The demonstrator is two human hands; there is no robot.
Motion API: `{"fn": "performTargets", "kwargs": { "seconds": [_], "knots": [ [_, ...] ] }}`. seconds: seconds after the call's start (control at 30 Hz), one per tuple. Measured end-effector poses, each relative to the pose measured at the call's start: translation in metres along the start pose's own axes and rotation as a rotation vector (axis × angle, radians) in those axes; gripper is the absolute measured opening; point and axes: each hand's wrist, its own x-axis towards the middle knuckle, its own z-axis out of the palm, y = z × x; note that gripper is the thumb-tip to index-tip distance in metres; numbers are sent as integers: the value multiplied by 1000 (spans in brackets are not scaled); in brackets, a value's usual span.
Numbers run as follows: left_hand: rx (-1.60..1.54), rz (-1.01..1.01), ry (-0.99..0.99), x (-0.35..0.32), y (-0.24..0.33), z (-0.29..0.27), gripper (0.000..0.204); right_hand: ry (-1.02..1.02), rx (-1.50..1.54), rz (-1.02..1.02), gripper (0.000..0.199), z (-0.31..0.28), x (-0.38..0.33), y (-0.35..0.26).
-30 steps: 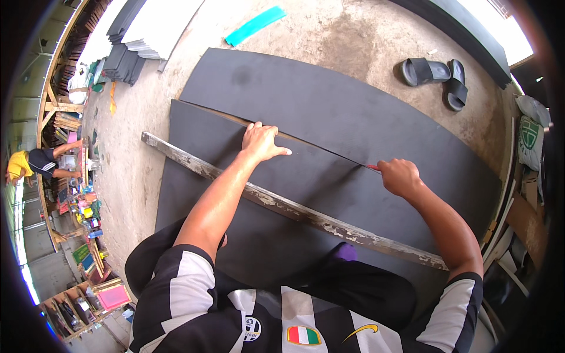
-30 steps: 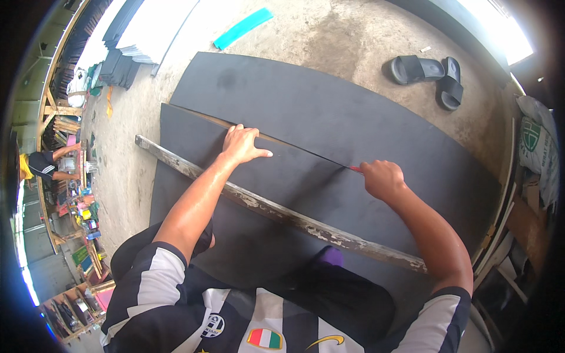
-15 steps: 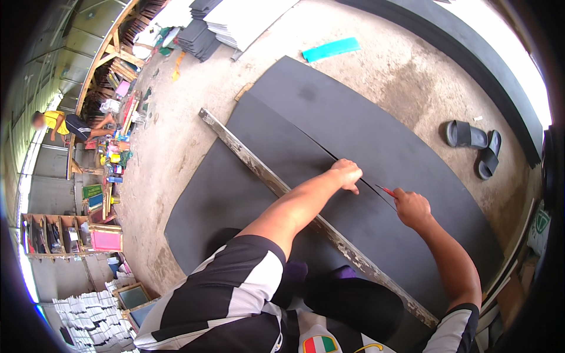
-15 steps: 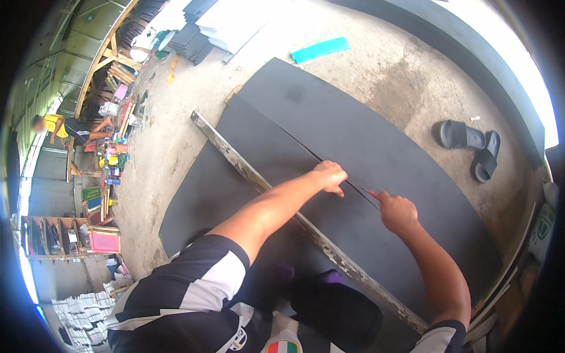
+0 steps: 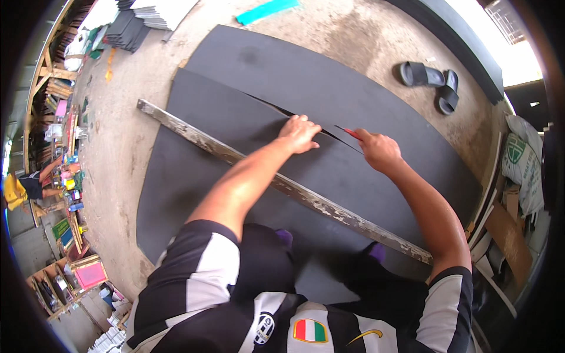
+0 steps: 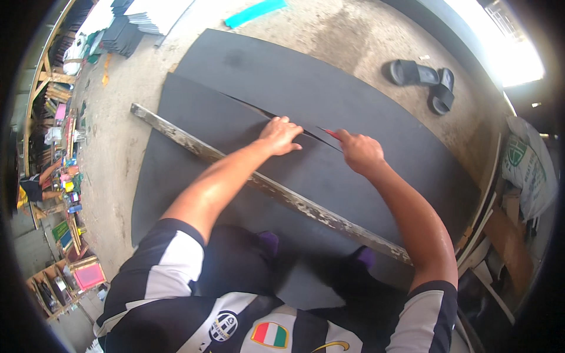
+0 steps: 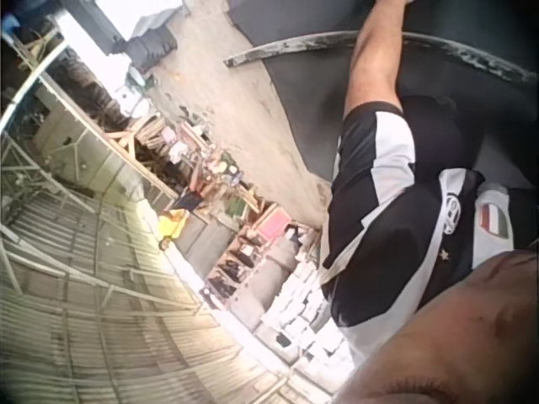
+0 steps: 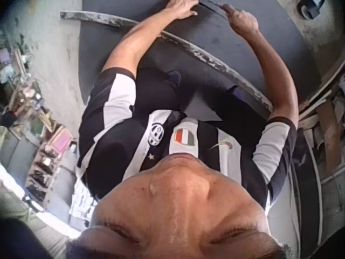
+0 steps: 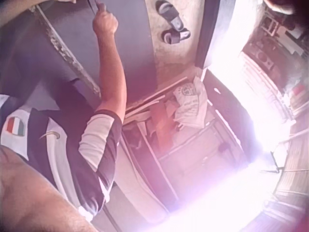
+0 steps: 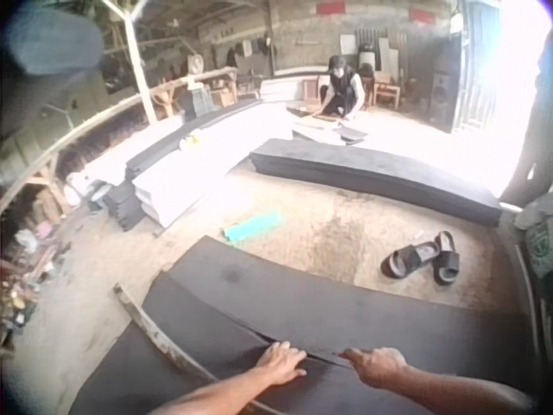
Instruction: The person kneels on the floor and uses a utility knife and a wooden straightedge to cut a large dark gray sheet into smaller rectangular pieces. The person scores the material along the straightedge, snaps the cut sections, and separates them, repeating the process for multiple cuts.
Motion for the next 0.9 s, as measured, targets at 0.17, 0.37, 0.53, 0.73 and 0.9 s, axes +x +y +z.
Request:
{"fn": "performTargets", "kwargs": {
  "seconds": [0.17, 0.37, 0.53, 0.73, 0.9],
  "knots": [
    [-23, -2, 101, -9, 1, 8, 49, 39, -46, -128, 33, 33, -12, 18],
    [-5, -89, 58, -11, 14, 2, 49, 52, -52, -180, 34, 55, -12, 36],
    [-16, -148, 49, -14, 21, -7, 50, 60, -31, -195, 32, 67, 0, 36],
    [1, -183, 67, -17, 26, -8, 49, -7, -37, -162, 30, 72, 6, 34],
    [3, -215, 56, -15, 28, -7, 49, -26, -152, -196, 27, 66, -22, 83]
  ]
}}
